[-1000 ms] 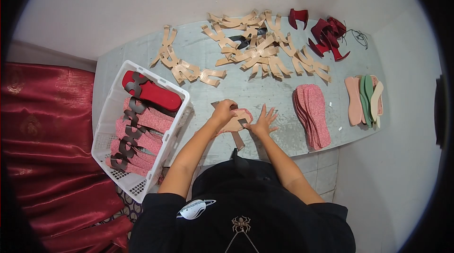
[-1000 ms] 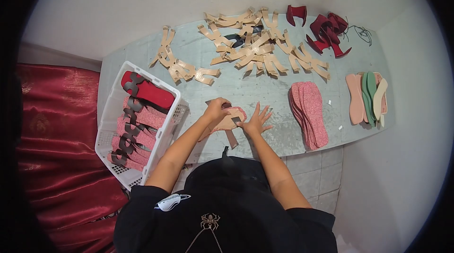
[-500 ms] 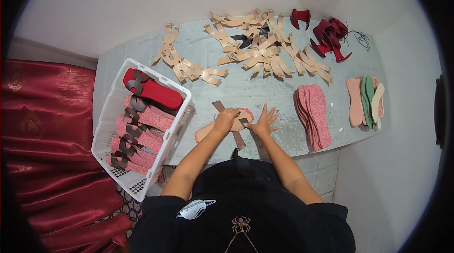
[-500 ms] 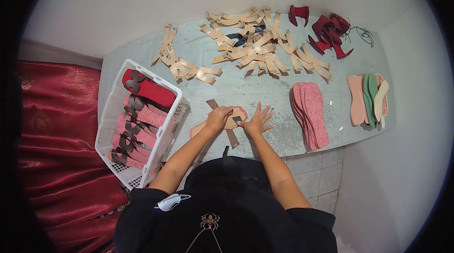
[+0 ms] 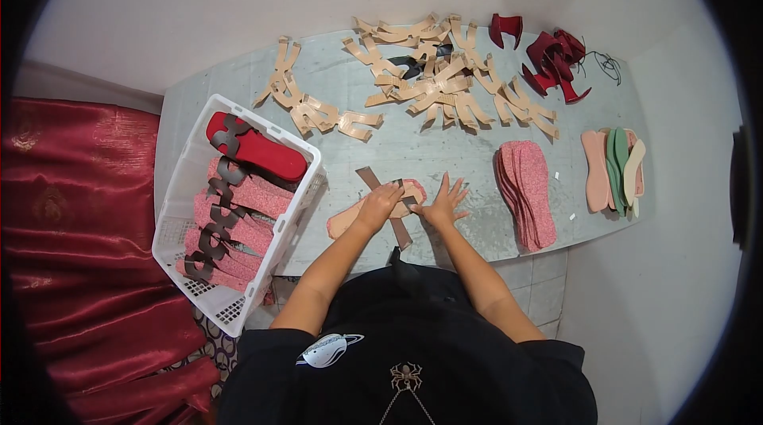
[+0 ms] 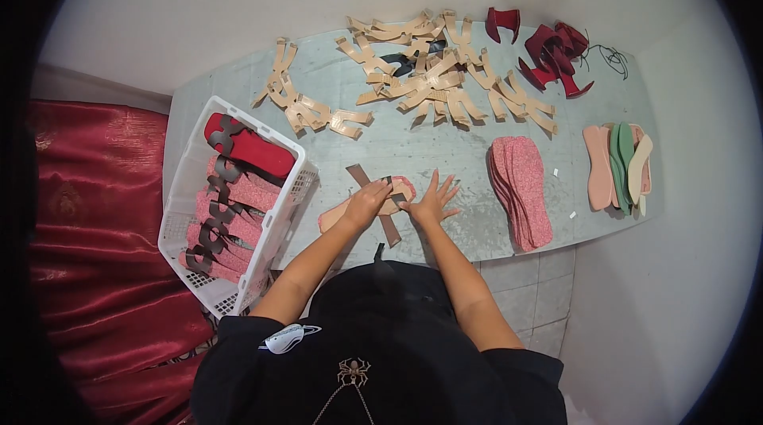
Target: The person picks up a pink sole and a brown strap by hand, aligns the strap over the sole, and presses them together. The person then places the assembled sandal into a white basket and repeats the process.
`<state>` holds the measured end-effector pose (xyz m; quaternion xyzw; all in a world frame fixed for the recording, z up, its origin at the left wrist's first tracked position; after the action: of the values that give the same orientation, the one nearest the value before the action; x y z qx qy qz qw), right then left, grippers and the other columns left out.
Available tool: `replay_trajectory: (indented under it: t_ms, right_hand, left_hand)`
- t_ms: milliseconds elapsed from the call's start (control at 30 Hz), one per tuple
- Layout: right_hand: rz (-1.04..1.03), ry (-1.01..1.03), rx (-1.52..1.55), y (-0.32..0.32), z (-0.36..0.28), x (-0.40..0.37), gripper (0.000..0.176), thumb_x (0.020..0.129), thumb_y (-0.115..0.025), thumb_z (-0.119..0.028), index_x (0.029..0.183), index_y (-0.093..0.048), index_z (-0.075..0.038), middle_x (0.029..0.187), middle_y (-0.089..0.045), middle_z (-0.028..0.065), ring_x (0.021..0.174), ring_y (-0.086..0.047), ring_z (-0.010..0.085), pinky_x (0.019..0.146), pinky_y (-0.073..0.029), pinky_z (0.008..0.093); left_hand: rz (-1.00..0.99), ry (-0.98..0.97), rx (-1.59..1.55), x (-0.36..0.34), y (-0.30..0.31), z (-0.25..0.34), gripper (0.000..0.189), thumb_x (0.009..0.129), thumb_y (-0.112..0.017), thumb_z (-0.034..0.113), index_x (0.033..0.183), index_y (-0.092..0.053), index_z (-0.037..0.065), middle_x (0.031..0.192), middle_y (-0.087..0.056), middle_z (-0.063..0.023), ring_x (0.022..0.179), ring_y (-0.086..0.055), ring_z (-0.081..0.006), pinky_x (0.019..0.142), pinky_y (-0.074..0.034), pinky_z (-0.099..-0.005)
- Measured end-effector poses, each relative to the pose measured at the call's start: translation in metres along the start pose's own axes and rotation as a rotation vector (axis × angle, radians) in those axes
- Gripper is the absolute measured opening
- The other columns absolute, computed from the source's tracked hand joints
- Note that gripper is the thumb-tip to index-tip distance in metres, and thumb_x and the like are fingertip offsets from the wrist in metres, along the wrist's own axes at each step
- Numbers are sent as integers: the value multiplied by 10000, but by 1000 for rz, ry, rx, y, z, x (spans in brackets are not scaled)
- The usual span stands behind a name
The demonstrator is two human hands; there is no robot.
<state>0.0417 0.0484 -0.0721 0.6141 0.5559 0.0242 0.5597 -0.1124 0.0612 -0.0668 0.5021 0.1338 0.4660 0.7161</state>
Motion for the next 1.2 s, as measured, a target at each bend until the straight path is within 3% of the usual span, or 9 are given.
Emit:
replay_trajectory:
  t_ms: [700, 833, 933, 1000, 1033, 1100, 1167, 1200]
  right_hand:
    - [-1, 2, -14, 0, 0, 1, 1199, 440, -832, -330, 1366, -72, -273, 1430, 105, 100, 1304, 119, 330, 923, -43, 682]
    - [-2, 30, -31, 1, -2, 0, 1178, 460, -821, -344, 1358, -59, -345, 1424, 110, 129, 1296, 130, 356, 912, -51, 691]
    - [-5, 59, -47, 3, -6, -4, 1144, 482, -811, -348, 1346, -63, -401, 1416, 116, 159, 1288, 129, 383, 902, -55, 699]
    - [-2, 72, -58, 4, -6, -4, 1120, 497, -805, -350, 1339, -70, -423, 1412, 118, 174, 1286, 123, 396, 898, -57, 702]
    - [0, 151, -108, 4, -10, -3, 1084, 510, -797, -349, 1337, -99, -422, 1411, 111, 185, 1286, 103, 406, 894, -56, 704]
    - [2, 241, -170, 6, -13, 0, 1049, 524, -788, -349, 1335, -128, -421, 1409, 104, 196, 1287, 82, 415, 891, -55, 707]
    - [25, 486, -351, 7, -28, -3, 967, 556, -765, -343, 1321, -181, -433, 1412, 77, 198, 1287, 43, 428, 893, -52, 707]
    - [21, 494, -354, 7, -30, 0, 967, 556, -765, -343, 1321, -181, -433, 1412, 77, 198, 1287, 43, 428, 893, -52, 707]
  left_hand:
    - [-32, -10, -15, -8, -1, 2, 339, 745, -512, 49, 1075, -524, -27, 1100, -532, -202, 1026, -517, -325, 901, -408, -371]
    - [-38, -5, -43, -11, 0, 6, 351, 757, -541, 71, 1083, -507, -57, 1135, -505, -214, 1060, -487, -343, 920, -389, -377]
    - [-49, 15, -47, -14, 5, 14, 419, 754, -591, 143, 1096, -489, -78, 1179, -467, -227, 1109, -444, -355, 949, -353, -385]
    - [-80, 75, -96, -17, 4, 16, 590, 740, -611, 280, 1168, -421, -80, 1267, -379, -223, 1196, -345, -354, 998, -272, -406]
    - [-76, 75, -99, -19, 4, 19, 590, 740, -611, 280, 1168, -421, -80, 1267, -379, -223, 1196, -345, -354, 998, -272, -406]
    - [-157, 110, 5, -24, 1, 21, 746, 722, -598, 413, 1246, -341, -51, 1341, -283, -196, 1264, -234, -331, 1016, -187, -469]
    - [-184, 146, 59, -26, 0, 23, 785, 715, -589, 450, 1271, -310, -30, 1364, -241, -176, 1282, -186, -321, 1011, -155, -500]
    - [-221, 171, 112, -27, -1, 22, 825, 708, -579, 486, 1297, -279, -8, 1387, -199, -156, 1300, -138, -311, 1005, -124, -532]
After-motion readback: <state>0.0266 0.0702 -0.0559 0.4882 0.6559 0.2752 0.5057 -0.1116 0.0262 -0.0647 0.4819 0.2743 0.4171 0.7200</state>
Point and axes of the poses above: each hand's wrist, its own x-axis towards the middle knuckle, its own y-axis out of the back of the hand, z = x × y, the point moved 6 cm from there along x, towards the middle knuckle
